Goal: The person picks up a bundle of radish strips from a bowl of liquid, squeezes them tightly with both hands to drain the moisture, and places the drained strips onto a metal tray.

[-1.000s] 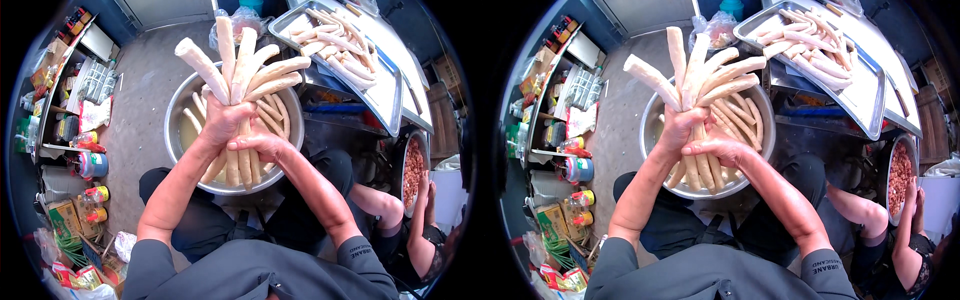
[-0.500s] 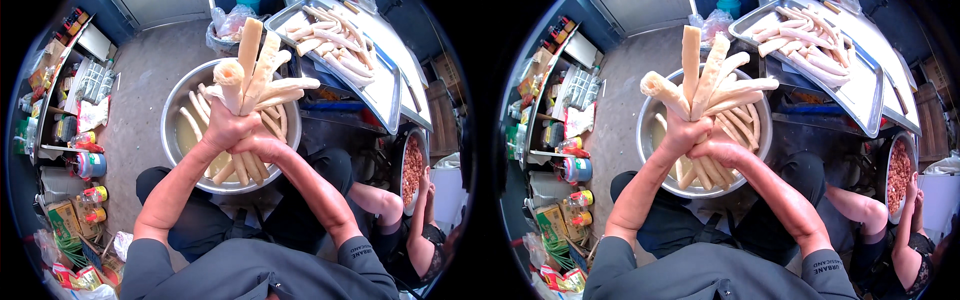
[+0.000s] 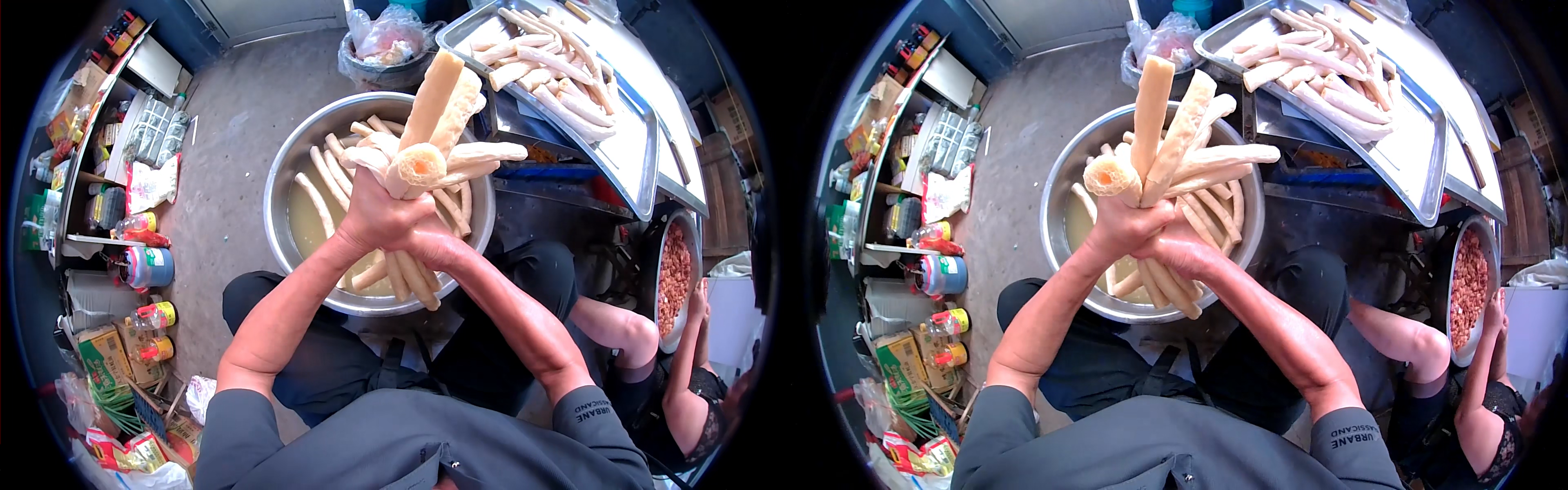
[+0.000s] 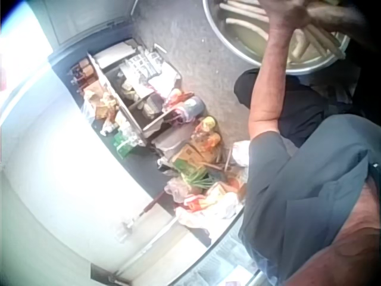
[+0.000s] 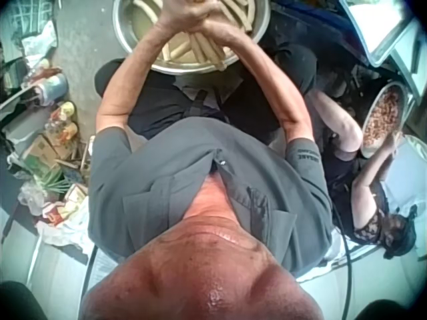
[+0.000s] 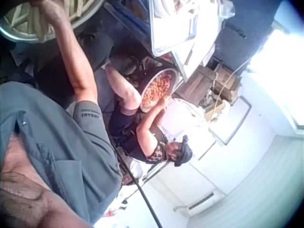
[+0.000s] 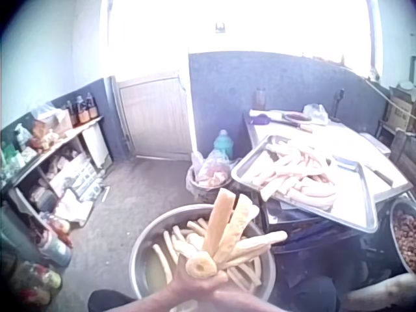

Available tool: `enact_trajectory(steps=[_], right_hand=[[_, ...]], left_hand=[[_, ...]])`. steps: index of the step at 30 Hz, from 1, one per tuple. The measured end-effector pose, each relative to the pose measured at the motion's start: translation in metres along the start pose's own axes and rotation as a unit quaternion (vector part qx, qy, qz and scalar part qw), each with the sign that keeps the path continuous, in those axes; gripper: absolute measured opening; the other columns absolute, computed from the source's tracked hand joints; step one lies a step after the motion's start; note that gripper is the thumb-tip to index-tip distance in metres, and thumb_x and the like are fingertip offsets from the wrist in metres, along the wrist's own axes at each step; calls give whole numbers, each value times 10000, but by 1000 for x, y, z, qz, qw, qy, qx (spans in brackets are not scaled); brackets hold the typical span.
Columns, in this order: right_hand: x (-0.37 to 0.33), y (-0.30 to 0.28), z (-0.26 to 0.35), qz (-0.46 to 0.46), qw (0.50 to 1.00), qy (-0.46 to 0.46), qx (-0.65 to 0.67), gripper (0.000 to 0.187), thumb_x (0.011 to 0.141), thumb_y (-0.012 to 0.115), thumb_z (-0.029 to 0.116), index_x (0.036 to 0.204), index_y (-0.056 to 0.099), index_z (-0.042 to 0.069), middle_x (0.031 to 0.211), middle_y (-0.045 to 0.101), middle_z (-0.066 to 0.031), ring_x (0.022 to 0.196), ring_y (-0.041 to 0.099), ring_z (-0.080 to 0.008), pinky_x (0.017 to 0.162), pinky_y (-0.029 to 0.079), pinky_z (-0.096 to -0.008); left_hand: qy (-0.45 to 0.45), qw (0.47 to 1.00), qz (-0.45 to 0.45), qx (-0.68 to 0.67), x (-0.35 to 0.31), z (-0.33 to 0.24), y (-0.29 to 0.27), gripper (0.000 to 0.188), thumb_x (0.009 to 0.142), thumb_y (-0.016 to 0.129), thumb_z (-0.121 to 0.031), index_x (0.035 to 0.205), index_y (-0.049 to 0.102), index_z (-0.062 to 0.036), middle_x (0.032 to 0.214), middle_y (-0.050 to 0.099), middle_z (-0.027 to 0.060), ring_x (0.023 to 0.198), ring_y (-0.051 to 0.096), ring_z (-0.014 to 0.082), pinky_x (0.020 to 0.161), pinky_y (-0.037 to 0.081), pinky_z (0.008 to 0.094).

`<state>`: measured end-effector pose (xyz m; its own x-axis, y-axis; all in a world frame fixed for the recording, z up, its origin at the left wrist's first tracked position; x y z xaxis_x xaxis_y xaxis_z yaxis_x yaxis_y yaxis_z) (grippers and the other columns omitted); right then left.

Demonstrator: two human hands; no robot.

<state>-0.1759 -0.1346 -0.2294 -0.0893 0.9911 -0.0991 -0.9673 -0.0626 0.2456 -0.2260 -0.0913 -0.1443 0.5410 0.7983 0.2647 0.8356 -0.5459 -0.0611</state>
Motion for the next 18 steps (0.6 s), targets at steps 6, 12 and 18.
enact_trajectory(steps=[6,12,18], right_hand=[[-1,0,6,-31,999,-20,-40,551,731,755,88,1236,555,-1,1168,619,-157,1107,599,-226,927,504,-360],[-4,0,5,-22,997,-7,-79,507,783,736,109,1236,541,-9,1188,602,-169,1126,587,-248,936,499,-374],[-2,1,3,-15,994,-16,-110,493,815,731,147,1246,536,8,1229,576,-194,1163,563,-265,989,463,-389]], left_hand=[[6,1000,-3,3,0,-1,0,160,678,678,-39,829,658,12,772,670,35,710,634,95,632,516,277],[-10,1000,10,15,0,4,0,179,669,711,-49,826,675,29,778,685,47,716,649,100,635,528,267],[-25,999,17,25,0,9,1,214,662,712,-51,855,681,38,797,694,56,740,661,108,656,537,268]])
Point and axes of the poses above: each hand's wrist, its own x-axis towards the middle knuckle, its own y-axis out of the palm, z = x × y, the point moved 8 cm from there along x, towards the middle knuckle
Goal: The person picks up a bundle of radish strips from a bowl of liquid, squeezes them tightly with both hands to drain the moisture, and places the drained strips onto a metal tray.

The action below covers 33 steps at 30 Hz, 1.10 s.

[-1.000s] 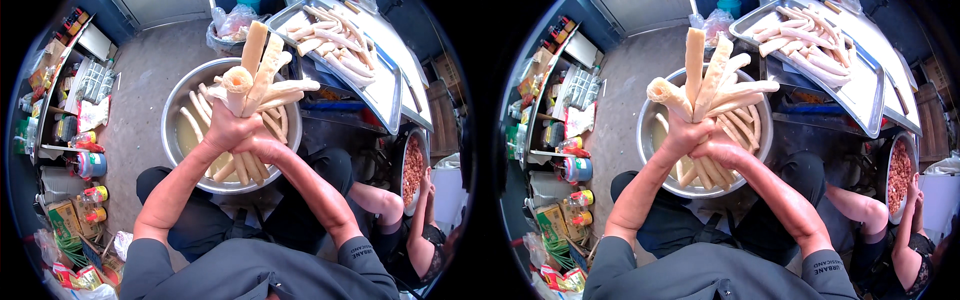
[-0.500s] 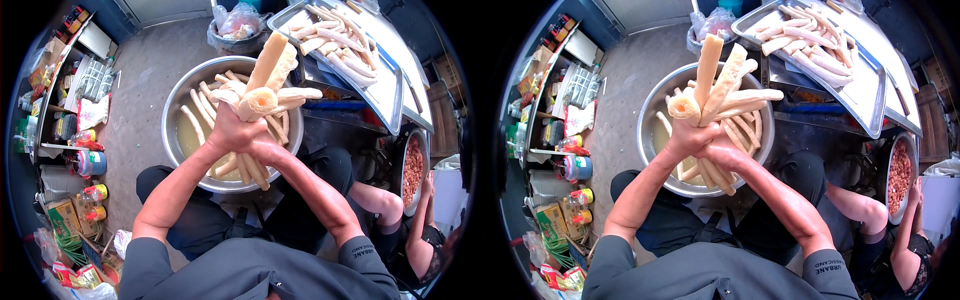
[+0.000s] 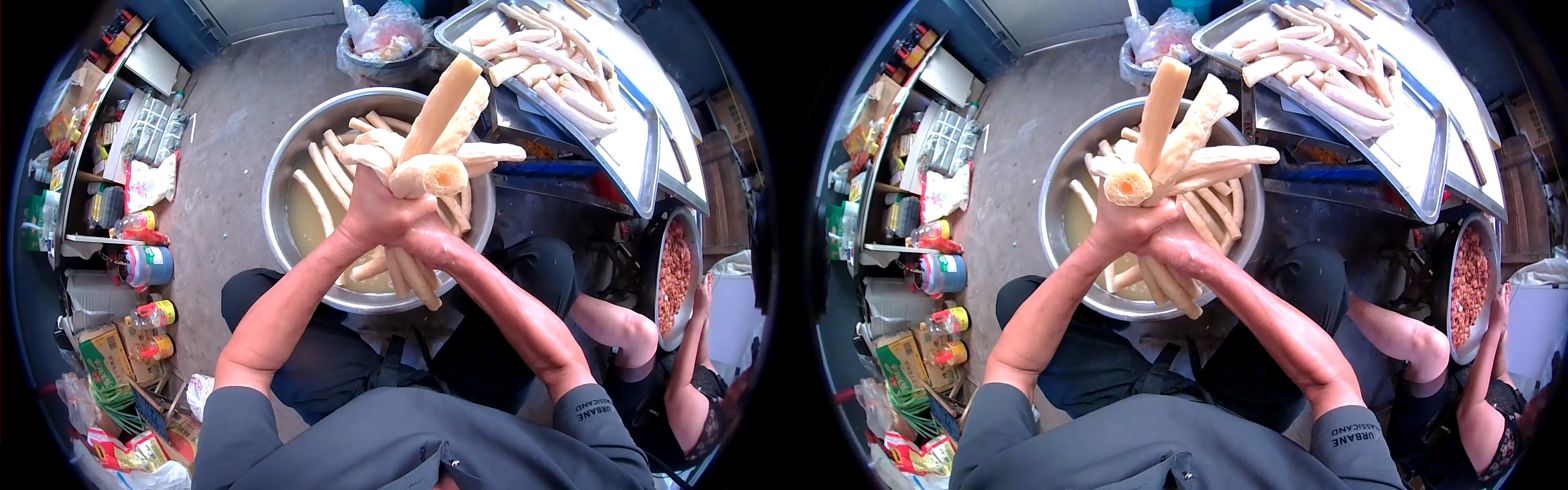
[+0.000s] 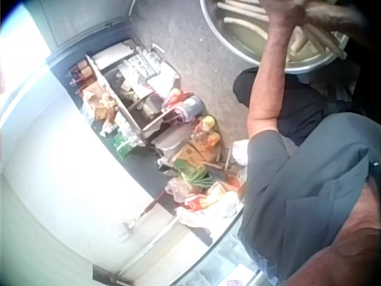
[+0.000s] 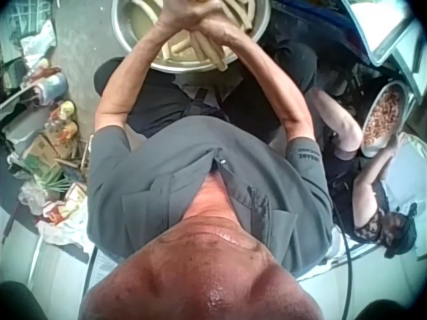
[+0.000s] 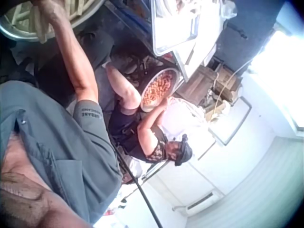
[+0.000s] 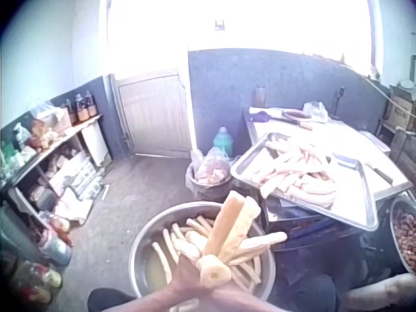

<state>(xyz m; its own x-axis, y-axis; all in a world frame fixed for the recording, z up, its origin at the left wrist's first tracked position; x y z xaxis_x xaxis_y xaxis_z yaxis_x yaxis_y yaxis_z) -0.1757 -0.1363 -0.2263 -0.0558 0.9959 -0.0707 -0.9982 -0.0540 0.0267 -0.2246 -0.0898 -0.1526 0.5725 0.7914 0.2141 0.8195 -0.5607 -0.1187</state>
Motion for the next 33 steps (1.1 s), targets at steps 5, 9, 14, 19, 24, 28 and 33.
enact_trajectory(steps=[5,9,14,19,24,28,33], right_hand=[[3,5,-6,26,999,14,32,590,943,599,235,1409,320,3,1334,445,-188,1301,434,-225,1113,353,-333],[3,7,-12,41,998,28,45,606,970,563,239,1436,260,-2,1342,418,-179,1333,398,-211,1137,325,-315],[4,11,-5,71,994,38,-72,604,987,538,226,1447,223,-7,1333,405,-168,1355,370,-198,1154,303,-300],[11,-4,-49,-19,998,23,53,646,874,728,210,1397,405,11,1357,488,-141,1265,482,-201,1036,440,-327],[17,-15,-64,-294,942,52,-152,635,791,751,214,1297,464,-41,1194,569,-202,1140,578,-274,1028,460,-369],[4,-4,19,1,999,39,-19,596,727,762,134,1255,531,-15,1160,608,-167,1095,599,-254,954,491,-359],[6,-14,16,-6,994,104,-34,526,703,714,54,1208,578,-1,1080,647,-124,1017,626,-206,882,518,-339]], left_hand=[[9,1000,-3,-11,1,-2,1,211,660,710,-53,852,678,27,793,691,50,738,658,106,651,534,269],[13,1000,-8,0,0,-2,0,206,657,708,-55,845,675,21,782,685,42,722,650,103,645,530,269],[12,1000,-14,-12,0,-1,-3,210,651,709,-56,843,674,21,780,682,40,718,643,98,640,527,268],[24,999,-18,-19,2,-5,-1,199,649,709,-58,827,671,21,771,676,36,716,636,94,636,524,268],[18,998,-36,-45,3,3,0,233,672,699,-51,892,664,20,819,672,39,729,635,103,643,521,268],[-41,998,-25,-45,-2,15,-9,287,702,696,-40,979,651,23,863,670,42,750,633,107,655,523,271],[-76,988,28,-128,5,5,-7,351,767,771,-81,1076,636,17,953,664,49,863,637,130,758,540,284]])
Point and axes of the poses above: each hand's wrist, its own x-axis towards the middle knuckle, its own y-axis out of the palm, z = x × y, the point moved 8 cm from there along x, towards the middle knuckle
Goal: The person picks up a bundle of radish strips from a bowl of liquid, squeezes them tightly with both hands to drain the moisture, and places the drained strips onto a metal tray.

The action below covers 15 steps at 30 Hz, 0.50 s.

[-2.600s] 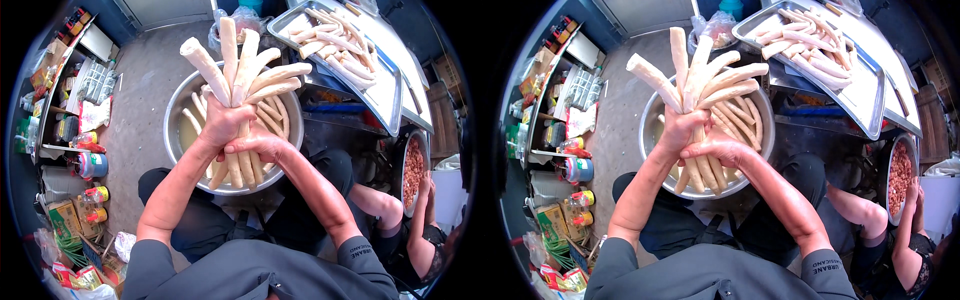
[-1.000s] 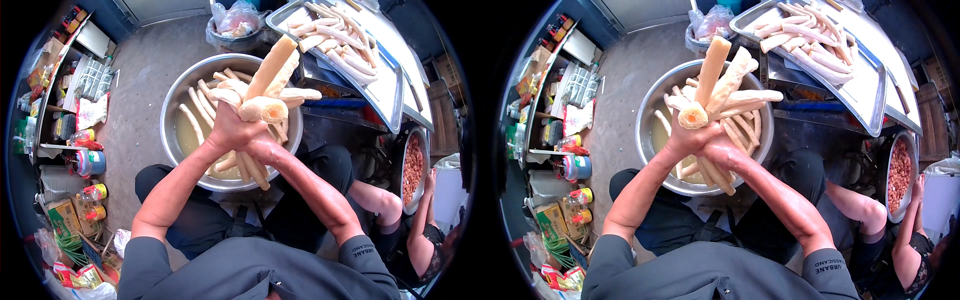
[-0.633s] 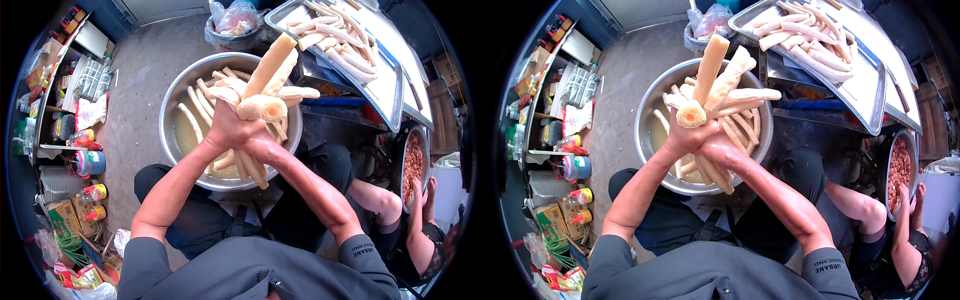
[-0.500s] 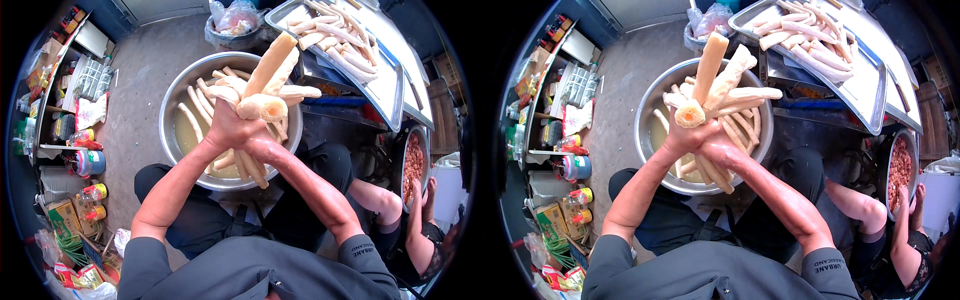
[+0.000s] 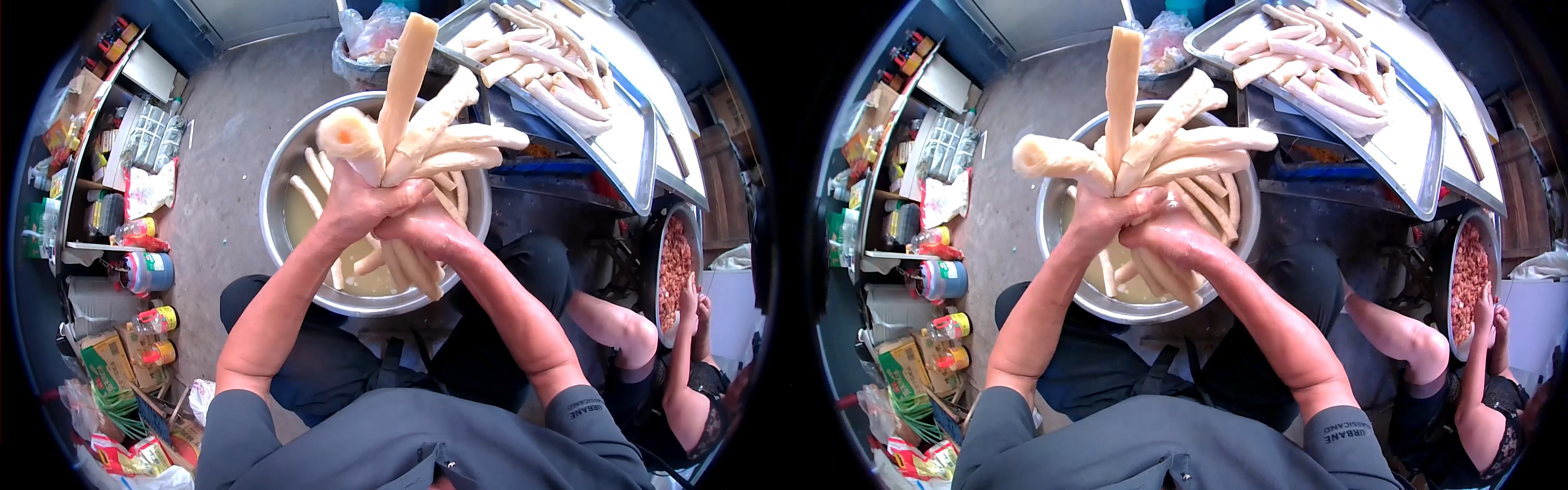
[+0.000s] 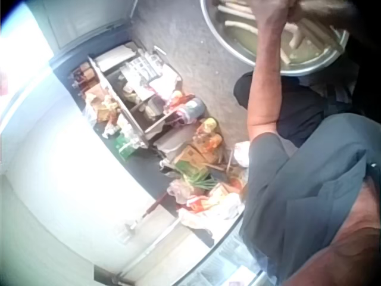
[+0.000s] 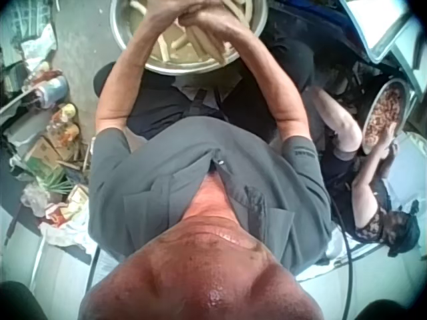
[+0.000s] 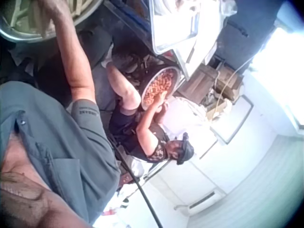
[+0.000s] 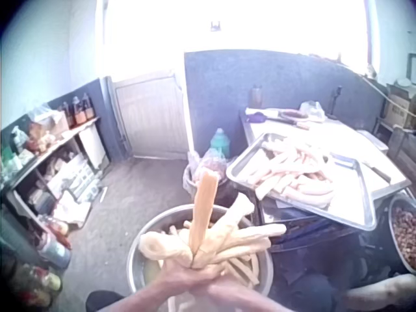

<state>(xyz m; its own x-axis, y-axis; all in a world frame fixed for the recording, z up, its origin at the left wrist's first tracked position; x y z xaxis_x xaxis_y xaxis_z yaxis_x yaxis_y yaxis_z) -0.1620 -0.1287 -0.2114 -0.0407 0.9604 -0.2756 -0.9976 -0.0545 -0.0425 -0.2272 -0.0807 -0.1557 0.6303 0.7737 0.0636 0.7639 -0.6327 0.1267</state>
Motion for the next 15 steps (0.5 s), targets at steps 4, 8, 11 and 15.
enact_trajectory(steps=[4,8,11,15], right_hand=[[-5,-7,13,8,1000,-16,26,558,665,717,67,1200,577,-11,1047,648,-124,998,635,-204,874,533,-349],[-8,-12,3,-4,998,-24,56,679,653,758,94,1284,528,-8,1148,623,-156,1036,634,-250,928,535,-375],[-9,-10,5,11,998,-10,53,699,659,775,112,1299,520,-9,1181,616,-166,1064,629,-258,930,536,-375],[-5,-6,-4,27,994,5,106,719,665,779,135,1318,512,0,1217,606,-171,1107,612,-277,971,512,-395]], left_hand=[[-1,998,61,18,0,-2,0,423,794,773,-159,1147,625,22,1036,665,79,931,633,135,815,534,283],[-10,995,77,55,-2,-3,3,537,750,823,-220,1180,610,21,1080,663,106,969,633,154,857,532,300],[0,994,78,81,-2,-6,2,640,707,862,-239,1221,582,21,1105,659,119,989,635,172,893,526,303],[-9,997,73,24,-2,-6,11,575,729,821,-189,1209,589,26,1099,660,115,986,635,164,878,524,289]])
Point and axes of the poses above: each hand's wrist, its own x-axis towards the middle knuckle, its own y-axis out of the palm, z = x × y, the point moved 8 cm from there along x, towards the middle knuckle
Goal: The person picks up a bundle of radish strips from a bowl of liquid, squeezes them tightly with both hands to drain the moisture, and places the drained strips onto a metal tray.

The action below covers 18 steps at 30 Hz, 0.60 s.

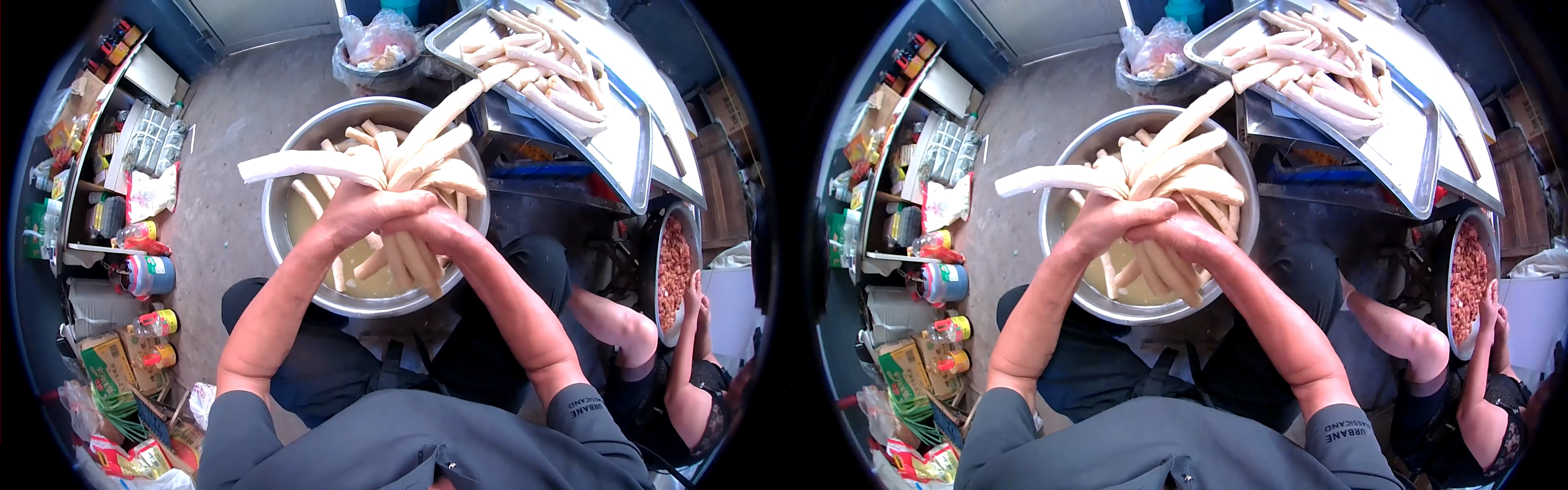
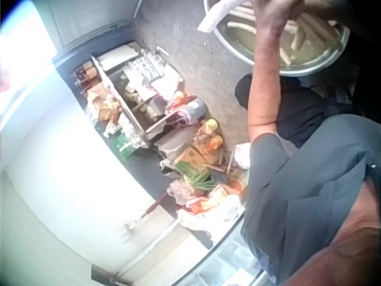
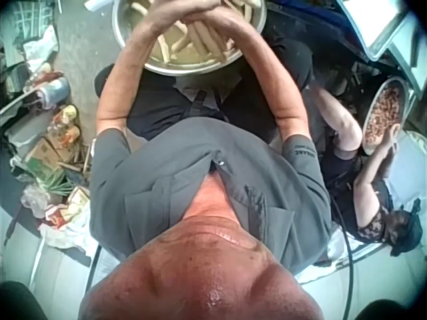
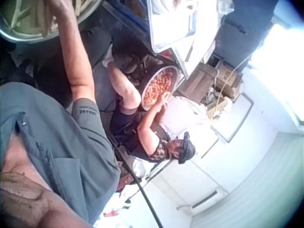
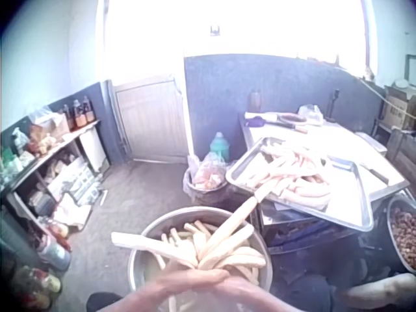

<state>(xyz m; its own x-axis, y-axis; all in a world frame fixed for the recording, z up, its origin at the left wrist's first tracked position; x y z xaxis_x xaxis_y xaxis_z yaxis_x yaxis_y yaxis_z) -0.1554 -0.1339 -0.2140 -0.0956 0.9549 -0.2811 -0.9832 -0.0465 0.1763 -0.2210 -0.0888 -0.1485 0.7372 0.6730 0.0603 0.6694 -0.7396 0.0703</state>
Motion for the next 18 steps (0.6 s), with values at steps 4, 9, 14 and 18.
enact_trajectory(steps=[4,9,14,18], right_hand=[[3,3,10,1,996,-17,-90,640,662,787,224,1245,609,27,1238,623,-167,1150,593,-262,1036,453,-365],[9,6,14,33,985,-31,-166,550,670,799,182,1179,659,26,1186,656,-153,1130,610,-239,1021,465,-350],[1,29,10,134,975,-7,176,605,747,781,120,1285,538,-13,1134,650,-166,1088,629,-267,959,512,-383],[3,39,-10,200,948,68,240,706,723,854,184,1273,483,-57,1133,611,-177,1055,633,-261,940,541,-366]], left_hand=[[-20,999,-47,-2,-4,11,-11,480,748,723,-102,1190,599,39,1073,665,108,959,636,155,850,523,281],[11,999,-46,-23,-4,11,-10,425,759,647,-47,1172,605,45,1039,663,100,935,641,159,820,530,276],[-37,987,-41,-149,-2,6,-10,393,760,591,4,1149,605,49,982,660,103,850,649,148,713,549,269],[-15,983,-90,-158,-2,3,-12,315,766,553,34,1076,603,60,845,644,97,651,630,147,578,539,277]])
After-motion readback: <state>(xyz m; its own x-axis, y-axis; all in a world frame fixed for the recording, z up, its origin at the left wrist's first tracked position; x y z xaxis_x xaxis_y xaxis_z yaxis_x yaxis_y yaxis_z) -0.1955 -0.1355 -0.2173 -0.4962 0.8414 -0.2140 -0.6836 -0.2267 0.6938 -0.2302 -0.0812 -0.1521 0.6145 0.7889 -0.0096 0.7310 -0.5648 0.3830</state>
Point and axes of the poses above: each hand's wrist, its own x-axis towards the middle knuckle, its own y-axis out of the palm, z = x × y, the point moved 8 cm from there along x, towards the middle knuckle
